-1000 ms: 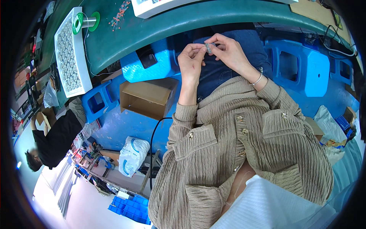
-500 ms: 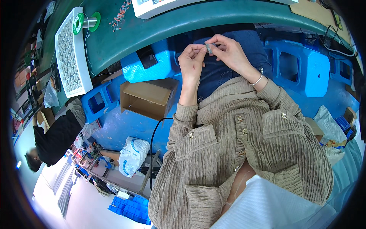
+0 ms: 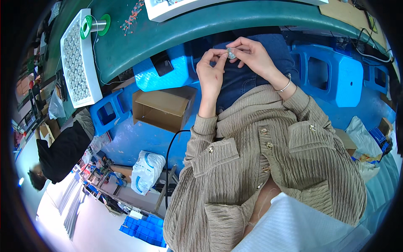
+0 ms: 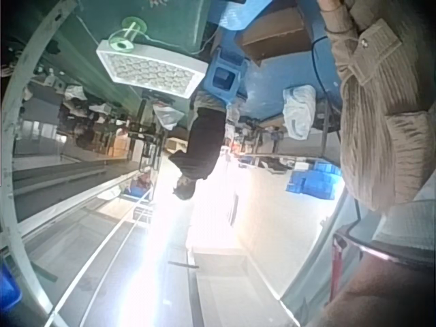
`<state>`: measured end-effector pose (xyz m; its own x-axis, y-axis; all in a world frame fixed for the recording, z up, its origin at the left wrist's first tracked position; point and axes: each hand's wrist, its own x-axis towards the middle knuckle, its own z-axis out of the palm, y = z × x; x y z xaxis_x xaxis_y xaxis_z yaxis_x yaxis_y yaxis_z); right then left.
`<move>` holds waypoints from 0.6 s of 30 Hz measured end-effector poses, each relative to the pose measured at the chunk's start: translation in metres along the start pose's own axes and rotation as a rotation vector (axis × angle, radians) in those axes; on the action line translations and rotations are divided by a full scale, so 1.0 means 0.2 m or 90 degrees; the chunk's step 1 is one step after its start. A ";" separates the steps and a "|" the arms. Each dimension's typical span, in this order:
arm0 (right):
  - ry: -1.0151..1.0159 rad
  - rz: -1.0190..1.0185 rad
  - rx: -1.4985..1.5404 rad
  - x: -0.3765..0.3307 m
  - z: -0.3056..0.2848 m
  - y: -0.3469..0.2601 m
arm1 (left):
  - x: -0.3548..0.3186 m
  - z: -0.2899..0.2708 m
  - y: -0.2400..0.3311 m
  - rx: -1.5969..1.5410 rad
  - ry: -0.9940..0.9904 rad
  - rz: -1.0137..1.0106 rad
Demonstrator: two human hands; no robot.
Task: The person assembles small electrical components by picking round housings, inserting small wire components into each housing by hand, and placing the assembled pieces back into a tray.
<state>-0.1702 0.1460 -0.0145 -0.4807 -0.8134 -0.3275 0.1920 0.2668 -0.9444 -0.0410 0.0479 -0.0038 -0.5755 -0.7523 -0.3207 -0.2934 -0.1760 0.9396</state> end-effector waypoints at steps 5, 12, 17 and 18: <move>-0.049 0.065 0.135 0.01 -0.03 0.02 | -0.03 0.00 0.01 0.254 0.018 0.221; -0.067 0.081 0.149 0.01 -0.02 0.00 | -0.05 0.01 0.00 0.312 0.043 0.277; -0.065 0.071 0.144 0.02 -0.03 0.02 | -0.06 0.03 0.01 0.330 0.033 0.276; -0.066 0.064 0.143 0.02 -0.03 0.02 | -0.06 0.04 0.02 0.338 0.031 0.287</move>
<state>-0.1777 0.1466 -0.0199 -0.3621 -0.8402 -0.4036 0.4249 0.2367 -0.8738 -0.0406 0.0607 0.0026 -0.6979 -0.7087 0.1035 -0.3751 0.4848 0.7901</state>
